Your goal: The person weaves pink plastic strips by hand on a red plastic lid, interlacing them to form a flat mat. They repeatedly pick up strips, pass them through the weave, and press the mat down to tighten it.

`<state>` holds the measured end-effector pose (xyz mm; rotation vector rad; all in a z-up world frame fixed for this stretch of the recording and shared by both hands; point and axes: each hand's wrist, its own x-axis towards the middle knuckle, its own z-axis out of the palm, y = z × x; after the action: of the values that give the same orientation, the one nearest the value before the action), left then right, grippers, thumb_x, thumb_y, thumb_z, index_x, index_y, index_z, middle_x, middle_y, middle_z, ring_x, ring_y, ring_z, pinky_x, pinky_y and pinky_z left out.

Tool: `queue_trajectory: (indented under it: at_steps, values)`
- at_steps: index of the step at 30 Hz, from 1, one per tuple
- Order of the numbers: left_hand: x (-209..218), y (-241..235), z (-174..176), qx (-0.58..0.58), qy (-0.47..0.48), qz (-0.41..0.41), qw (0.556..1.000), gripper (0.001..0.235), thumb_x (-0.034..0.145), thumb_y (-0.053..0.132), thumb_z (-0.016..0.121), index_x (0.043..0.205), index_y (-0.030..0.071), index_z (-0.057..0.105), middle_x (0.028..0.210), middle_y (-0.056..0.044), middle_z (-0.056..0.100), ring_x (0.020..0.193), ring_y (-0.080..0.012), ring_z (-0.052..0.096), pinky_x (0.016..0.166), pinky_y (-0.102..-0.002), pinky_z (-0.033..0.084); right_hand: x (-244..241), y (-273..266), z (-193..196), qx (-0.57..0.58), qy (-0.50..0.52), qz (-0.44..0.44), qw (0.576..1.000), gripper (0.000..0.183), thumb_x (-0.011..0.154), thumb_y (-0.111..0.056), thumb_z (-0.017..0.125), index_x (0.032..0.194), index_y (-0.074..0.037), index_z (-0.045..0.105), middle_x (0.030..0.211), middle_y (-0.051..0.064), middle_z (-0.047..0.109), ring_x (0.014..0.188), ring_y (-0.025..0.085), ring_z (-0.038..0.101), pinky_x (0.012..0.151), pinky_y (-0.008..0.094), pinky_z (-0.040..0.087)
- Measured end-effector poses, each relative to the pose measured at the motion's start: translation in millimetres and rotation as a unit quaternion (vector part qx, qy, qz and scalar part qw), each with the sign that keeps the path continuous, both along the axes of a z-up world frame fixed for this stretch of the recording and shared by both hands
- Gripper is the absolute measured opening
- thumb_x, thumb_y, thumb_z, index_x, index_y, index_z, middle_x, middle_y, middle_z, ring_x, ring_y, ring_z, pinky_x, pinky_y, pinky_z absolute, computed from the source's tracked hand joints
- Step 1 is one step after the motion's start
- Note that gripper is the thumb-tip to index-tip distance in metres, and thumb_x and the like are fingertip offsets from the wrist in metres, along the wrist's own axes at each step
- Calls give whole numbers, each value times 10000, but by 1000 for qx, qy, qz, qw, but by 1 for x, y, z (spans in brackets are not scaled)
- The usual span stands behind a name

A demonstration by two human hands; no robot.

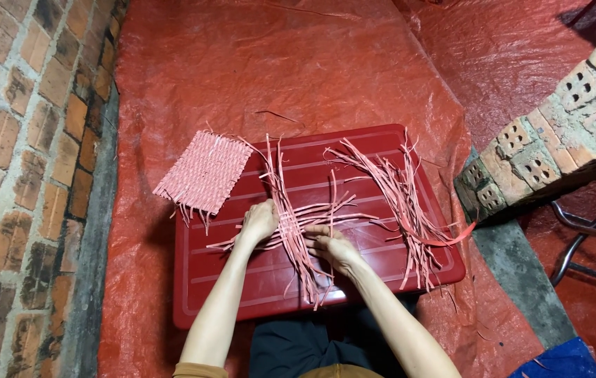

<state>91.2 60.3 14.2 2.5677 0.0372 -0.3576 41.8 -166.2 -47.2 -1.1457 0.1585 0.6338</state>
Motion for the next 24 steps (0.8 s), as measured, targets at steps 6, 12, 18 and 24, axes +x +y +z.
queue_trajectory:
  at_steps: [6,12,18,24]
  values:
    - [-3,6,10,-3,3,1,1000,249,870,260,490,923,84,658,948,-227,686,1042,-452,638,888,-547,485,-8,6,30,15,16,9,1000,430,909,-60,445,1316,-77,585,1284,119,633,1107,240,652,905,373,548]
    - [-23,13,43,-50,18,13,999,234,862,242,540,945,76,682,946,-225,707,1052,-446,642,901,-546,490,-6,9,48,16,-1,19,1000,427,920,-80,455,1327,-63,581,1289,107,626,1102,228,645,905,366,554]
    - [-42,20,93,-79,18,9,997,269,869,250,566,1024,70,691,990,-230,702,1075,-436,635,931,-532,480,-2,16,87,5,-48,39,998,415,916,-72,465,1310,-62,597,1235,97,645,1084,227,654,873,364,568]
    - [-36,23,60,-97,9,11,995,244,861,258,593,1001,88,701,961,-208,708,1050,-416,649,925,-525,488,-8,14,96,5,-26,38,999,402,921,-57,464,1300,-62,600,1175,80,656,1081,239,655,892,384,562]
